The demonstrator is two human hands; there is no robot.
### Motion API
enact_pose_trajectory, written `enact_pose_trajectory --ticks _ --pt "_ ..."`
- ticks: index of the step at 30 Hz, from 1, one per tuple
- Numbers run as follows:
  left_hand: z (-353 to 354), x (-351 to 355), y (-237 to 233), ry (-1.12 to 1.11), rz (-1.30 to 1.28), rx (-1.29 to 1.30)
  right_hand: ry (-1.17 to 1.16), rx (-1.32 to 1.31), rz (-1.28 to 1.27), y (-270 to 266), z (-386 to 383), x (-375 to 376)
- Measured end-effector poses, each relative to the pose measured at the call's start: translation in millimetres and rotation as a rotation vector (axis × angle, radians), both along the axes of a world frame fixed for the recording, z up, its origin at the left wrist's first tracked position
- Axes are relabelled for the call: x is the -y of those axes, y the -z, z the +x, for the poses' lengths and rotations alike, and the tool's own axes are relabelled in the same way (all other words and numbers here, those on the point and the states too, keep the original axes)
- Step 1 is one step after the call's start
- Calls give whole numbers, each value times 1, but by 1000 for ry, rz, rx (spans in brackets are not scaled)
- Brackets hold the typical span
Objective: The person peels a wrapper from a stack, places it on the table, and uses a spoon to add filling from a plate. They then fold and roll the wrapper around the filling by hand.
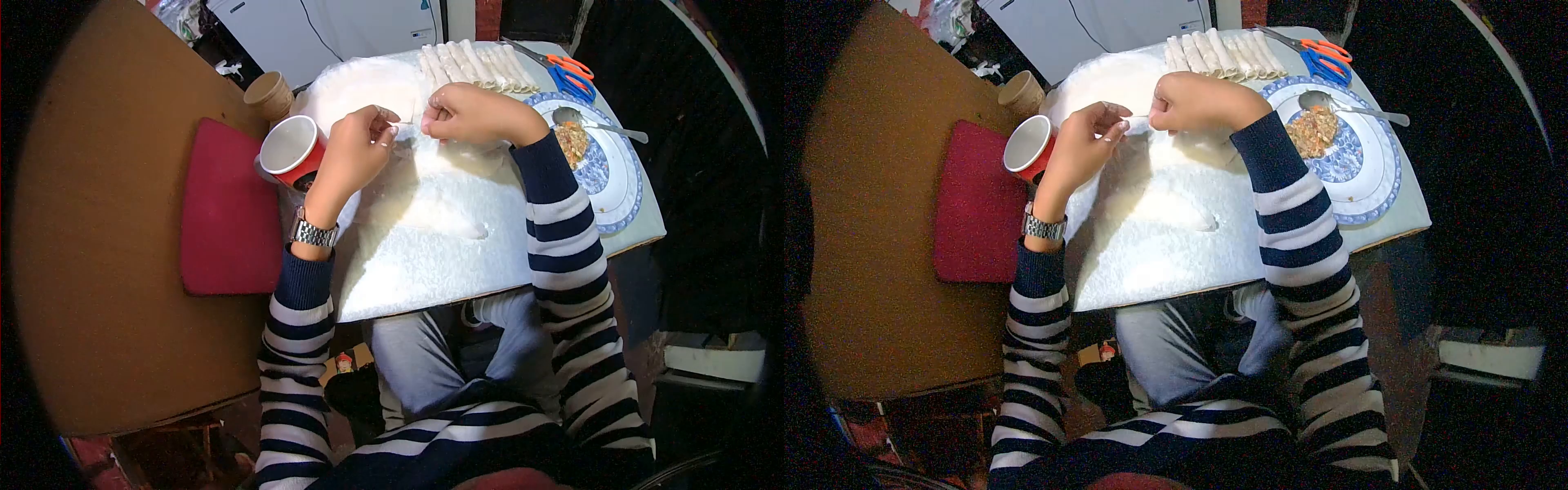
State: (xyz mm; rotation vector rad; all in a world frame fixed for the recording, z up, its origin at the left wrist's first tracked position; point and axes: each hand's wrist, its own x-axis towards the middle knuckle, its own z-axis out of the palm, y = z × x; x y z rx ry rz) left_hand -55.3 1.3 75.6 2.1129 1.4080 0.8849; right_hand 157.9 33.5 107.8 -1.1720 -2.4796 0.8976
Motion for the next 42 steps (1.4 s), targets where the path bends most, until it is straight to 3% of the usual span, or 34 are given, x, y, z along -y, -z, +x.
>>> enact_pose_trajectory --ticks 5,8,11,17,20,23,26,30,35,38,42 --pt "3 5 -5 -8 56 -61 19 -38 86 3 1 -4" --pt "0 0 -1 22 83 -48 -115 -124 109 16 7 -14" --pt "-1 -4 4 23 121 -43 -19 39 141 0 4 -4" --pt "7 4 -7 -68 16 -52 454 139 425 20 7 -14" --pt "2 -2 2 8 52 -98 366 158 633 33 18 -27" --pt "0 -3 7 96 79 -156 246 5 520 26 19 -24" --pt "2 -4 14 147 81 -158 280 38 379 19 13 -18" --pt "5 -2 16 194 156 -261 264 7 507 33 12 -23" --pt "6 -1 20 157 54 -212 193 197 265 13 6 -8" --pt "5 -2 18 154 37 -191 -32 109 146 11 9 -8" --pt "6 0 13 146 101 -182 22 98 181 19 5 -16"
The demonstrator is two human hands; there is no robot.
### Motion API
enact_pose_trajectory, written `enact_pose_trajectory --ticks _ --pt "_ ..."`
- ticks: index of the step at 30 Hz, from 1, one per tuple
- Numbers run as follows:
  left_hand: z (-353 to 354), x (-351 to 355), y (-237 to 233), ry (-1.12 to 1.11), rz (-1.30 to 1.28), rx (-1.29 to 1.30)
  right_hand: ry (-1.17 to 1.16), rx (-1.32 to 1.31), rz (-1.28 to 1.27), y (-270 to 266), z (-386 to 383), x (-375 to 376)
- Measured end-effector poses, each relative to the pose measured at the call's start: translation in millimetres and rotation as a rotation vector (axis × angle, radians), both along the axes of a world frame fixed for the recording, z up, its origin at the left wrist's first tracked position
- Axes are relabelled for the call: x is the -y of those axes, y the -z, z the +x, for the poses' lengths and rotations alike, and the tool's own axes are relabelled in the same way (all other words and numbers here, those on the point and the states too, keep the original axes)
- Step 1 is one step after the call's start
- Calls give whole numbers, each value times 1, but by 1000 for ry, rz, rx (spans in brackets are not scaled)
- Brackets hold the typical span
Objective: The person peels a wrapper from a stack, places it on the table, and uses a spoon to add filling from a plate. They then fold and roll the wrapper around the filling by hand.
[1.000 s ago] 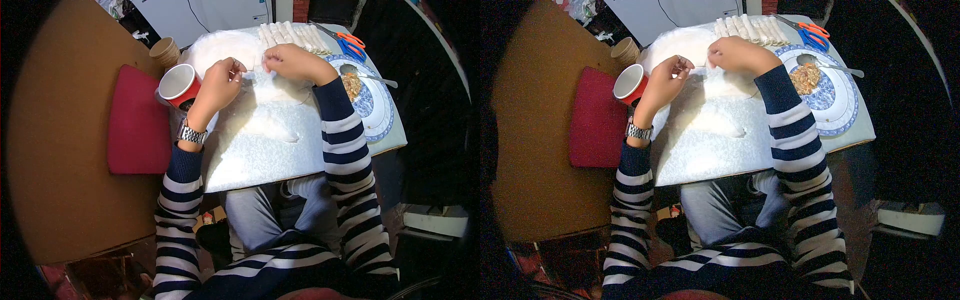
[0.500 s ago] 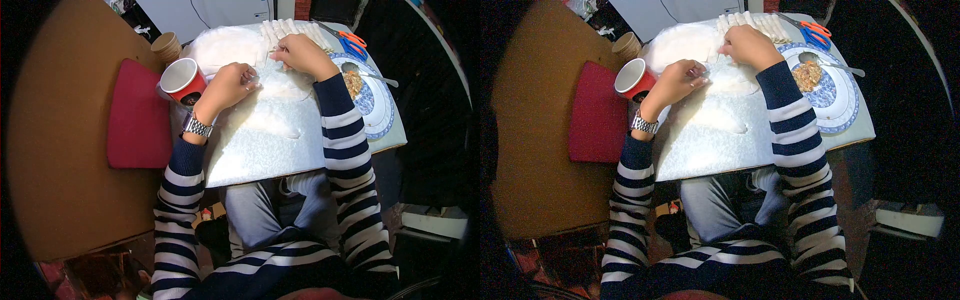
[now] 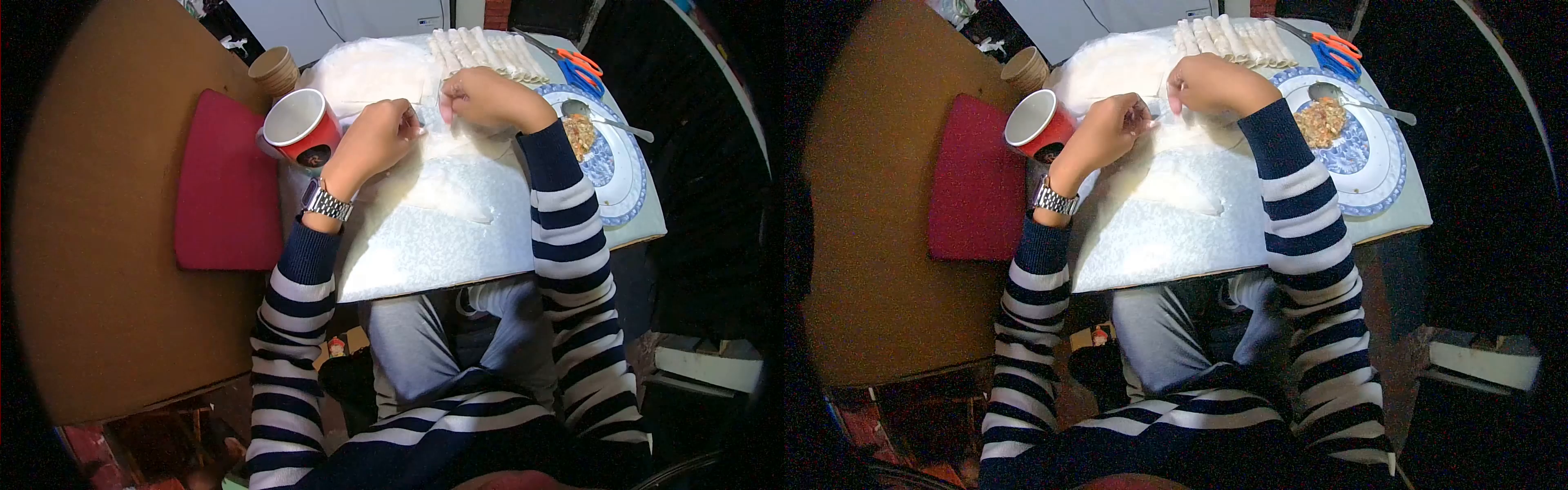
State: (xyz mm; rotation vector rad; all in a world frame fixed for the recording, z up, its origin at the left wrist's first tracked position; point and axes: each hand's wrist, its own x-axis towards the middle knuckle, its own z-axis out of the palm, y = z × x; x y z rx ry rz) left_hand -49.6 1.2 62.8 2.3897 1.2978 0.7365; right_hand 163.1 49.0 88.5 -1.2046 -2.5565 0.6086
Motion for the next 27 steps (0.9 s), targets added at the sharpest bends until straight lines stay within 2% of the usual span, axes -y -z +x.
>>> enact_pose_trajectory --ticks 2,5,11,14,17,20,27 --pt "-1 -3 5 23 60 20 104 -78 52 0 -2 2" --pt "0 -2 3 -8 59 67 244 18 292 7 -2 5" --pt "0 -4 1 -17 72 136 87 -68 353 14 2 -11" --pt "2 -2 2 -42 29 178 245 -20 333 14 -6 -11" --pt "1 -4 6 -88 -1 166 106 -12 82 -10 -5 5" --pt "1 -4 3 -132 -73 126 -43 -97 -37 4 -8 4" --pt "4 -10 9 -239 -246 301 -50 -5 -58 12 -22 2"
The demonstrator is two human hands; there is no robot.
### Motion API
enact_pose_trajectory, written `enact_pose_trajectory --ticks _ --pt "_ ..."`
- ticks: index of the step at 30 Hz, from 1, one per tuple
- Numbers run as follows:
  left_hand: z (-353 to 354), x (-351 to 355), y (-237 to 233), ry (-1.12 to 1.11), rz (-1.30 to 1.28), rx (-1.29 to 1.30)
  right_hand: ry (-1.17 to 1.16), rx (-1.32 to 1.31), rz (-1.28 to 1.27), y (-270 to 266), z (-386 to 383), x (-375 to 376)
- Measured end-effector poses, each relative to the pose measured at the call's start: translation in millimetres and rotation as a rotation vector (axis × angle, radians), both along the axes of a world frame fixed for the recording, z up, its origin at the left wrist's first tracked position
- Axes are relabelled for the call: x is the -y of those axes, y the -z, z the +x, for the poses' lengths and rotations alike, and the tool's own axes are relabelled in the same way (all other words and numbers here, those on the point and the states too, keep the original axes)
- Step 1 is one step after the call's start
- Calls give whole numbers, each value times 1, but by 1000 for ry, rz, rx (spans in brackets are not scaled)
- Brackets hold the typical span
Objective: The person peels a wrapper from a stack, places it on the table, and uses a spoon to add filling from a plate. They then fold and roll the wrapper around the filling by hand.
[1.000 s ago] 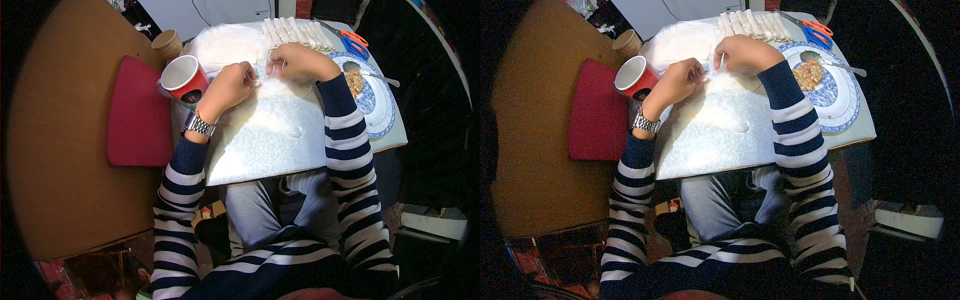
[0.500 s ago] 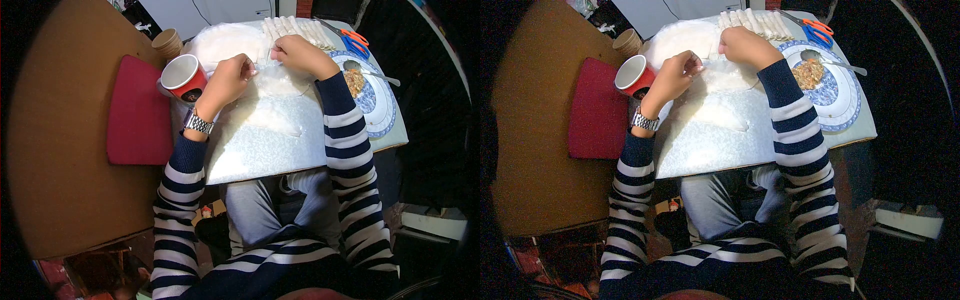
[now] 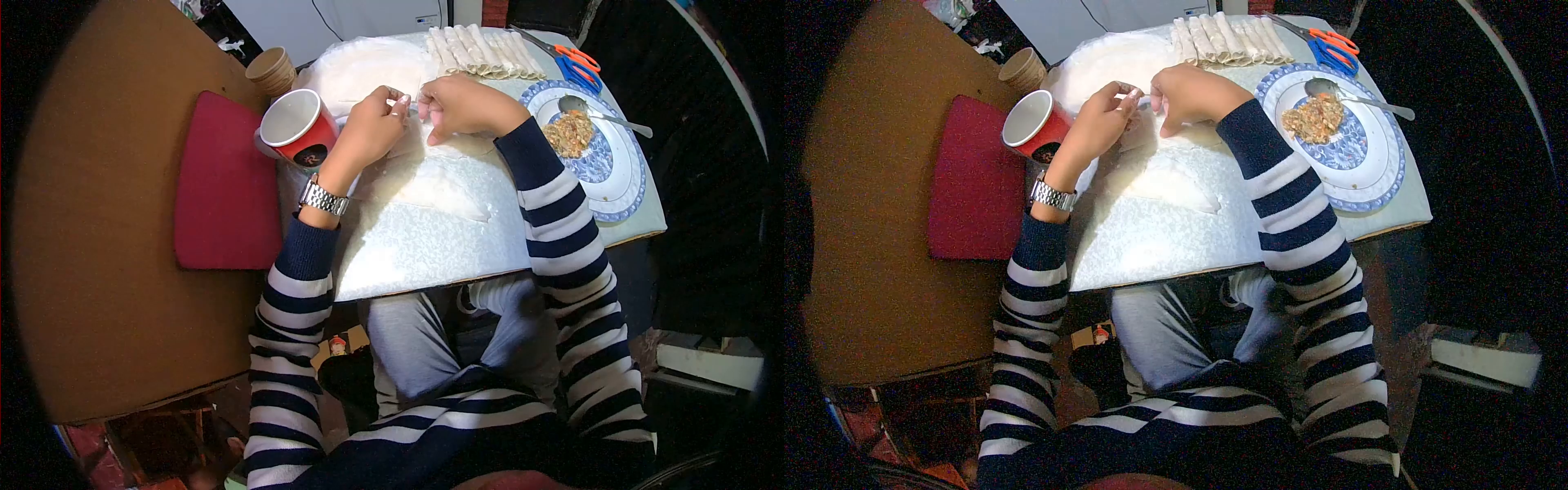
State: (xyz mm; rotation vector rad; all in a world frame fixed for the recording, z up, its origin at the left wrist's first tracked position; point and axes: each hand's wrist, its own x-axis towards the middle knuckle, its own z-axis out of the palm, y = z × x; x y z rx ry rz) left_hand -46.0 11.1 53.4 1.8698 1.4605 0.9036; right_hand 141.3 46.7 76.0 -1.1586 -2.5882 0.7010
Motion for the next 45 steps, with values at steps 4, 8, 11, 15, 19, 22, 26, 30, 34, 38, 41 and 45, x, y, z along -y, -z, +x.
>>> enact_pose_trajectory --ticks 4,8,11,15,19,22,26,30,34,38,41,45 --pt "1 2 -2 -13 -24 15 -12 -50 60 9 -2 0" --pt "2 4 -8 -10 -145 130 13 33 88 1 -10 10" --pt "0 0 0 11 -65 185 5 25 78 -3 -7 11" --pt "1 5 -11 -33 -178 201 62 -29 12 -3 0 6" --pt "-1 -3 -6 -28 -71 125 66 -132 56 -6 9 -3" --pt "3 4 -13 44 66 175 121 -276 -154 -17 13 -5" --pt "9 4 -9 94 85 341 315 -705 -310 -27 14 -1" --pt "9 4 -6 199 -12 411 301 -865 -379 -33 17 5" --pt "-3 1 -8 249 -124 312 255 -522 -299 -36 36 1" --pt "-1 8 -13 244 -153 -50 331 -25 -490 -52 44 24" --pt "2 10 -8 267 -16 -176 309 55 -480 -40 41 13" --pt "5 11 -4 224 53 -135 313 216 -300 -33 35 7"
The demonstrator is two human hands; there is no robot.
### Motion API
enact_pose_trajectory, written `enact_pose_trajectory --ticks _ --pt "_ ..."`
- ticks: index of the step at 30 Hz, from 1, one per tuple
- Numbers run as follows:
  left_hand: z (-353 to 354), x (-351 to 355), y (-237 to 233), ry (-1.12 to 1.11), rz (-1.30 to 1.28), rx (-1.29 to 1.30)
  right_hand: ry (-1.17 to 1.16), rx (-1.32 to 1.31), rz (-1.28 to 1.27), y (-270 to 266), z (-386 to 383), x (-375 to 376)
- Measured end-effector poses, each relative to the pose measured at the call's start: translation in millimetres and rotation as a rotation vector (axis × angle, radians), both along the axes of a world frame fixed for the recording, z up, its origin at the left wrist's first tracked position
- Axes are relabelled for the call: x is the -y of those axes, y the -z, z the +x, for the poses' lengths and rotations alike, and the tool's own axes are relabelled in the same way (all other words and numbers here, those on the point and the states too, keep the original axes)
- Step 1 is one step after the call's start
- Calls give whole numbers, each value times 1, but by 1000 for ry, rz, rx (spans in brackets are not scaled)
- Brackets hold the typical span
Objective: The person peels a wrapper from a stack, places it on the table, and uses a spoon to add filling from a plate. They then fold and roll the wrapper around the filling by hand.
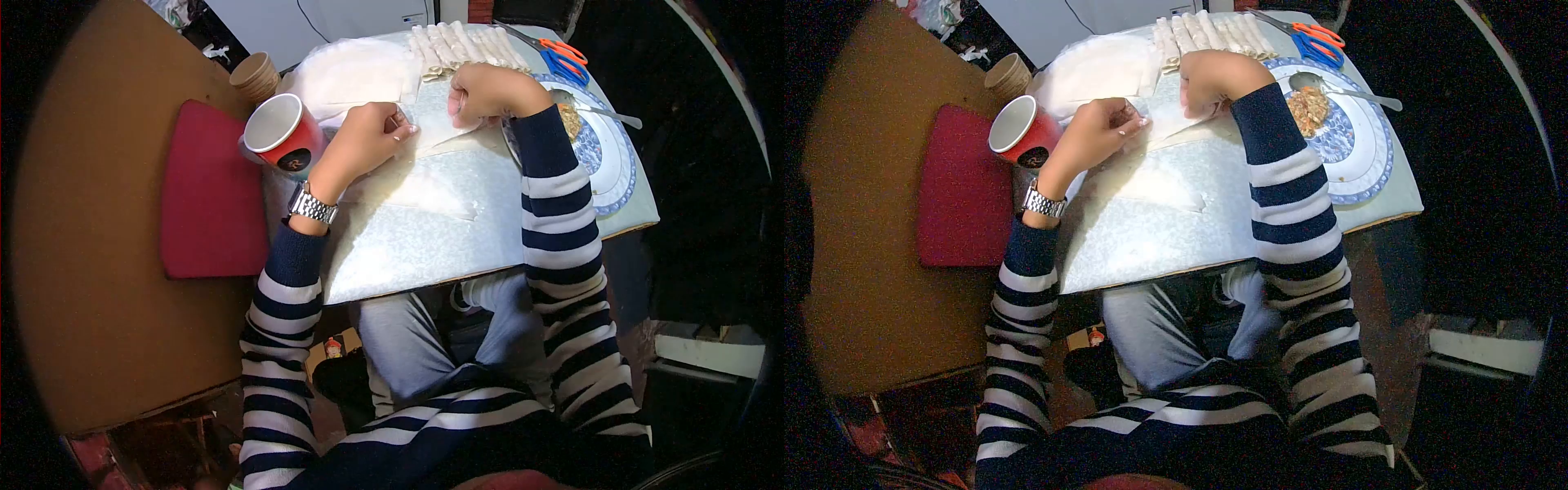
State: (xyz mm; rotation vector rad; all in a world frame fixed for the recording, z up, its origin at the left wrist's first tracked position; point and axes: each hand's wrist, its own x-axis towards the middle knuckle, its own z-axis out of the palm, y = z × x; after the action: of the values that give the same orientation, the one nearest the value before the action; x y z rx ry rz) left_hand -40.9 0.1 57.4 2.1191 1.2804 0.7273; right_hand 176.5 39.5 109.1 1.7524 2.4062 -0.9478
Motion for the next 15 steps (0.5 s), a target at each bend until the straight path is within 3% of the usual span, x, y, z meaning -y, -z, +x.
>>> enact_pose_trajectory --ticks 6,9,12,15 --pt "1 5 -5 -84 123 -180 -19 29 200 13 3 -12" --pt "-1 5 -4 -92 197 -226 -149 -92 326 27 1 -21" --pt "-2 3 1 -51 144 -170 -77 -22 161 24 -5 -10" --pt "-2 1 4 -30 171 -148 -158 40 257 27 -7 -14"
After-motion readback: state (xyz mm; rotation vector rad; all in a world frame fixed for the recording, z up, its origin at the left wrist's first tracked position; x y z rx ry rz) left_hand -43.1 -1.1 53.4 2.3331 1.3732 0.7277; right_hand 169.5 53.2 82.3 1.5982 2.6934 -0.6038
